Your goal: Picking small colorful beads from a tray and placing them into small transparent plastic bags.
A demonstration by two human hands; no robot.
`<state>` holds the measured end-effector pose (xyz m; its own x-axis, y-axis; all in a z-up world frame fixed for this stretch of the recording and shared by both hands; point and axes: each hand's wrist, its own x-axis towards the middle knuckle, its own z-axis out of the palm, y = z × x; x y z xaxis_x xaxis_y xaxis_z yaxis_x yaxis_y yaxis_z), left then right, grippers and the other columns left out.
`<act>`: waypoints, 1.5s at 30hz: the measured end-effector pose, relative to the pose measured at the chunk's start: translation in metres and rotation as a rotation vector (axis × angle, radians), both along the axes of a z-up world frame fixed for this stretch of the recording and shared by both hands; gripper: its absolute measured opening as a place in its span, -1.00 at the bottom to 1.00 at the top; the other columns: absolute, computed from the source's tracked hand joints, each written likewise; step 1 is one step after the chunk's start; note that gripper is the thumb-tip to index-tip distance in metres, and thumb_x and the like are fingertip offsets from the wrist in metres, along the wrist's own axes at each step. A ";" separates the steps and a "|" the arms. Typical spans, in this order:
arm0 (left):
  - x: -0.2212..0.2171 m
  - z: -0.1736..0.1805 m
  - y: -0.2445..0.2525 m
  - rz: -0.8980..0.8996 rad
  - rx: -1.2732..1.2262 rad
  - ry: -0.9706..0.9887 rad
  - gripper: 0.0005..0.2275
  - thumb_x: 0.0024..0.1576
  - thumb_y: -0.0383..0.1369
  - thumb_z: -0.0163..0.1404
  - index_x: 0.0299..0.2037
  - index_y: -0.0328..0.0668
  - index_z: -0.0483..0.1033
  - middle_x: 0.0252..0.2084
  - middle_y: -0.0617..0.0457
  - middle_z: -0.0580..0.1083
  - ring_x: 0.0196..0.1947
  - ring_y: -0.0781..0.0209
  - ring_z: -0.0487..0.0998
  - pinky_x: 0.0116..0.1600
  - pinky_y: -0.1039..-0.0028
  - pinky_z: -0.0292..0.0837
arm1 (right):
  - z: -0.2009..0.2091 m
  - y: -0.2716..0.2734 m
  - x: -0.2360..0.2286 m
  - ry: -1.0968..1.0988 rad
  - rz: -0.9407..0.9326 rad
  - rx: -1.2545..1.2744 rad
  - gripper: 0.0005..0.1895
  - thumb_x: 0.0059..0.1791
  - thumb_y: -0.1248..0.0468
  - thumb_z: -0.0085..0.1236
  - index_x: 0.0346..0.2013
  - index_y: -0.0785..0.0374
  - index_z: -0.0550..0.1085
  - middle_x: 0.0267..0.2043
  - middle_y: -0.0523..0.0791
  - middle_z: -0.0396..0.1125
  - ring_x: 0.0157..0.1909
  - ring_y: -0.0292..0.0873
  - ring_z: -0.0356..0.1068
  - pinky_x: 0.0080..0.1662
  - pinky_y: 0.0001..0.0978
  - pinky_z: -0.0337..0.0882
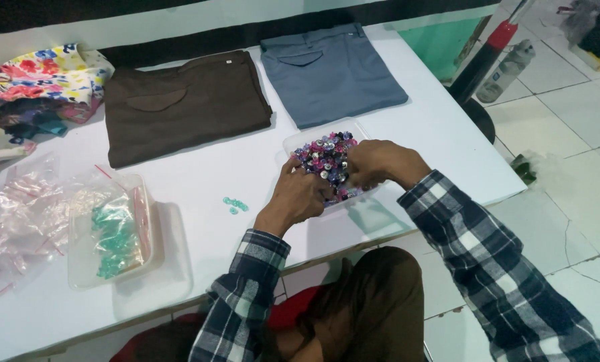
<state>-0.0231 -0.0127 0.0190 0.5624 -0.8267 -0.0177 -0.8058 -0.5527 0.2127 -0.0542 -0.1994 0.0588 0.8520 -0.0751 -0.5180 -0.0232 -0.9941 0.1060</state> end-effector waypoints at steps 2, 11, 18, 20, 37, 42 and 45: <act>0.000 -0.006 0.000 -0.004 -0.039 0.003 -0.73 -0.03 -0.32 -0.09 -0.23 0.26 0.68 -0.30 0.00 0.61 0.02 0.13 0.58 0.53 0.22 -0.22 | -0.036 -0.017 0.013 -0.035 0.013 -0.066 -0.79 -0.13 0.06 0.24 -0.34 0.08 0.63 -0.41 -0.09 0.51 -0.27 -0.02 0.56 -0.13 -0.04 0.53; 0.002 -0.013 0.002 0.000 -0.113 -0.002 -0.74 -0.01 -0.32 -0.13 -0.31 0.23 0.67 -0.37 0.05 0.60 -0.06 0.18 0.61 0.53 0.21 -0.20 | -0.074 -0.030 0.028 -0.048 -0.046 -0.107 -0.66 -0.21 0.15 0.32 -0.14 0.00 0.62 -0.17 -0.08 0.54 -0.04 0.01 0.55 -0.03 0.08 0.53; -0.004 -0.007 0.002 0.011 -0.146 -0.009 -0.76 -0.02 -0.33 -0.14 -0.37 0.14 0.66 -0.49 0.08 0.55 -0.16 0.24 0.61 0.51 0.20 -0.18 | -0.078 -0.027 0.031 0.055 -0.091 -0.059 -0.63 -0.16 0.22 0.27 -0.07 0.15 0.61 -0.08 0.00 0.52 0.08 0.08 0.50 0.07 0.06 0.47; -0.004 -0.009 0.004 0.007 -0.152 -0.008 -0.76 -0.02 -0.34 -0.13 -0.37 0.13 0.67 -0.49 0.05 0.55 -0.17 0.23 0.61 0.51 0.20 -0.17 | -0.054 -0.015 0.018 0.053 -0.096 -0.015 -0.64 -0.16 0.23 0.25 -0.07 0.12 0.62 -0.09 0.00 0.53 0.07 0.08 0.51 0.07 0.03 0.47; -0.001 -0.018 0.002 0.005 -0.227 0.006 -0.75 -0.09 -0.38 -0.08 -0.33 0.15 0.67 -0.49 0.00 0.55 -0.17 0.15 0.62 0.50 0.18 -0.20 | -0.027 -0.008 0.008 0.087 -0.126 0.298 -0.63 -0.06 0.20 0.12 0.02 0.13 0.64 -0.10 0.10 0.53 -0.05 0.09 0.53 -0.07 -0.20 0.50; 0.001 -0.018 0.002 -0.023 -0.232 0.028 -0.76 -0.04 -0.41 -0.07 -0.34 0.19 0.67 -0.50 0.05 0.57 -0.16 0.15 0.61 0.47 0.13 -0.19 | -0.029 -0.011 0.010 0.159 -0.105 0.378 -0.62 -0.15 0.16 0.23 -0.05 0.09 0.68 -0.15 0.07 0.56 -0.06 0.09 0.53 -0.03 -0.15 0.51; 0.003 -0.019 0.002 -0.025 -0.245 0.068 -0.78 -0.02 -0.41 -0.03 -0.25 0.09 0.66 -0.47 -0.06 0.57 -0.12 0.05 0.61 0.49 0.10 -0.22 | -0.033 -0.012 0.013 0.152 -0.099 0.484 -0.63 -0.15 0.16 0.19 -0.08 0.14 0.68 -0.17 0.10 0.56 -0.06 0.12 0.53 -0.04 -0.10 0.50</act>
<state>-0.0204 -0.0107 -0.0004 0.5463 -0.8245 0.1477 -0.7977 -0.4583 0.3920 -0.0414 -0.2110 0.0253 0.7654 0.1278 -0.6307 -0.1394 -0.9239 -0.3564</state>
